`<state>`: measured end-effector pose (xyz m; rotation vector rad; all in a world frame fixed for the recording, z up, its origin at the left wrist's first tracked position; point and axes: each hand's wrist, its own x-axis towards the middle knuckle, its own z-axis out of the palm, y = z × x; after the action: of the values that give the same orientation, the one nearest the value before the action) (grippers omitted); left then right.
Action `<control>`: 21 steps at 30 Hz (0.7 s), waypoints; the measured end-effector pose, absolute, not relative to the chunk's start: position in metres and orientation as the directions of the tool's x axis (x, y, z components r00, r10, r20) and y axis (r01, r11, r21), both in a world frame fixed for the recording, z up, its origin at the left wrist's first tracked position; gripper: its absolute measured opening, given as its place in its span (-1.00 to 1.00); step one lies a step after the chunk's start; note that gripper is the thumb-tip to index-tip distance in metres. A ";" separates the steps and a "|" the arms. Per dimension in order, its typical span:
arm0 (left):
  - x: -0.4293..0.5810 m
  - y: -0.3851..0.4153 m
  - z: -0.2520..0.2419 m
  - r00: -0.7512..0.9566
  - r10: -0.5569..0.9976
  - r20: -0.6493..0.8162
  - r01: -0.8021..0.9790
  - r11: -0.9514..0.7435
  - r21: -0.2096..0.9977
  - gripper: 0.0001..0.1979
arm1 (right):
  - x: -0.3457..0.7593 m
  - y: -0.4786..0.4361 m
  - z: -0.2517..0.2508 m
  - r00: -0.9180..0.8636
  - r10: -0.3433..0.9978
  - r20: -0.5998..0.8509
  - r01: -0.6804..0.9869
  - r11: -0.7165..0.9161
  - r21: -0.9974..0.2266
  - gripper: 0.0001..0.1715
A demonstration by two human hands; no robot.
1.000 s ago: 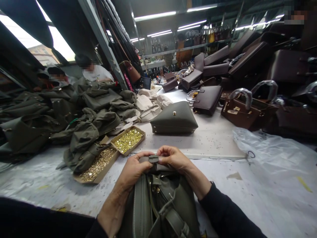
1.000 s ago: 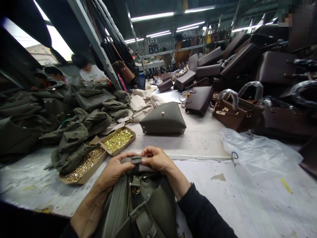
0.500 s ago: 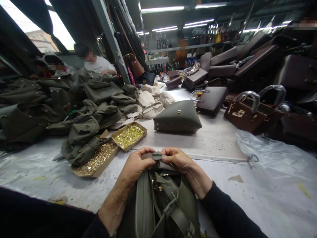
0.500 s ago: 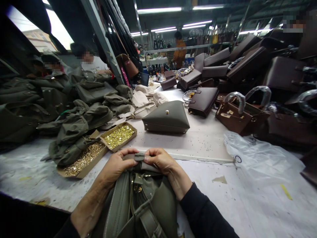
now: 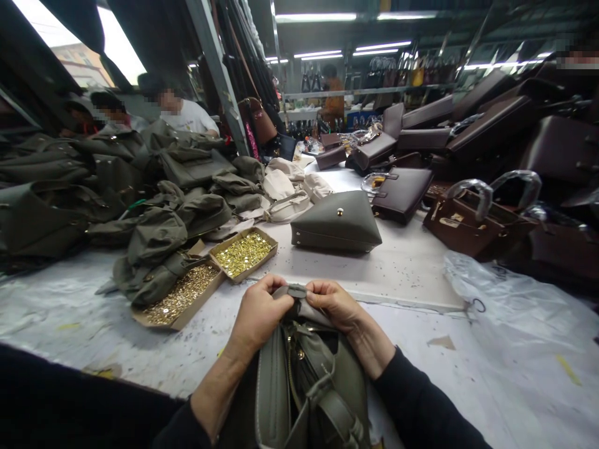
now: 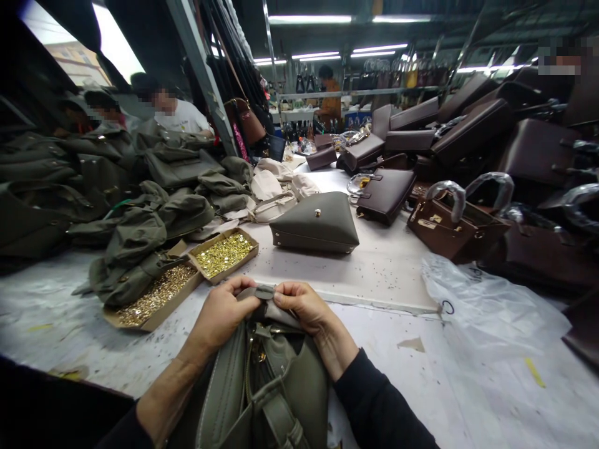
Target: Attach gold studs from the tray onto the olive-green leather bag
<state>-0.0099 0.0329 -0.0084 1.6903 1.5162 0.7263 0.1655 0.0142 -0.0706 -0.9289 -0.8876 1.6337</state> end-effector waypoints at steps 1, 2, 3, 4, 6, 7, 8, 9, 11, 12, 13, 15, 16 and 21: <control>-0.010 0.033 -0.009 0.139 0.987 -0.074 0.558 -0.016 0.830 -0.76 | 0.165 0.015 -0.071 -0.225 0.961 -0.158 -0.413 -0.241 -0.878 -0.42; -0.010 0.034 -0.009 0.139 0.987 -0.074 0.549 -0.015 0.836 -0.77 | 0.165 0.015 -0.071 -0.256 0.953 -0.165 -0.422 -0.264 -0.867 -0.42; -0.009 0.034 -0.009 0.139 0.988 -0.067 0.541 -0.019 0.841 -0.77 | 0.165 0.015 -0.071 -0.277 0.946 -0.170 -0.431 -0.280 -0.858 -0.41; -0.009 0.035 -0.010 0.143 0.988 -0.063 0.532 -0.023 0.846 -0.78 | 0.165 0.016 -0.071 -0.289 0.942 -0.172 -0.439 -0.290 -0.850 -0.40; -0.008 0.037 -0.011 0.142 0.986 -0.083 0.502 0.001 0.865 -0.79 | 0.164 0.016 -0.070 -0.300 0.937 -0.178 -0.452 -0.304 -0.839 -0.39; -0.007 0.038 -0.011 0.137 0.985 -0.105 0.481 0.027 0.876 -0.79 | 0.164 0.015 -0.069 -0.304 0.935 -0.182 -0.455 -0.310 -0.835 -0.38; -0.007 0.040 -0.012 0.132 0.983 -0.128 0.459 0.054 0.887 -0.78 | 0.164 0.015 -0.069 -0.308 0.933 -0.187 -0.456 -0.318 -0.831 -0.38; -0.007 0.041 -0.013 0.129 0.981 -0.147 0.439 0.077 0.895 -0.78 | 0.163 0.015 -0.069 -0.312 0.930 -0.193 -0.455 -0.325 -0.829 -0.38; -0.006 0.043 -0.015 0.129 0.978 -0.162 0.409 0.096 0.907 -0.77 | 0.163 0.015 -0.069 -0.318 0.926 -0.203 -0.452 -0.336 -0.826 -0.39; -0.006 0.044 -0.016 0.131 0.978 -0.161 0.401 0.096 0.911 -0.77 | 0.162 0.016 -0.070 -0.318 0.925 -0.206 -0.450 -0.339 -0.826 -0.40; -0.007 0.044 -0.016 0.133 0.978 -0.160 0.395 0.096 0.914 -0.77 | 0.162 0.016 -0.070 -0.318 0.925 -0.208 -0.449 -0.340 -0.827 -0.40; -0.007 0.044 -0.018 0.131 0.979 -0.156 0.390 0.094 0.916 -0.77 | 0.161 0.017 -0.072 -0.313 0.928 -0.205 -0.449 -0.334 -0.829 -0.40; -0.007 0.044 -0.018 0.129 0.980 -0.153 0.392 0.091 0.916 -0.76 | 0.161 0.017 -0.072 -0.309 0.930 -0.200 -0.450 -0.328 -0.831 -0.39; -0.007 0.041 -0.016 0.120 0.981 -0.155 0.406 0.094 0.909 -0.70 | 0.160 0.016 -0.072 -0.296 0.941 -0.164 -0.462 -0.291 -0.838 -0.42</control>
<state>-0.0070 0.0409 -0.0160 1.4659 1.4391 0.7791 0.1605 0.0158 -0.0720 -0.8390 -0.8476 1.7680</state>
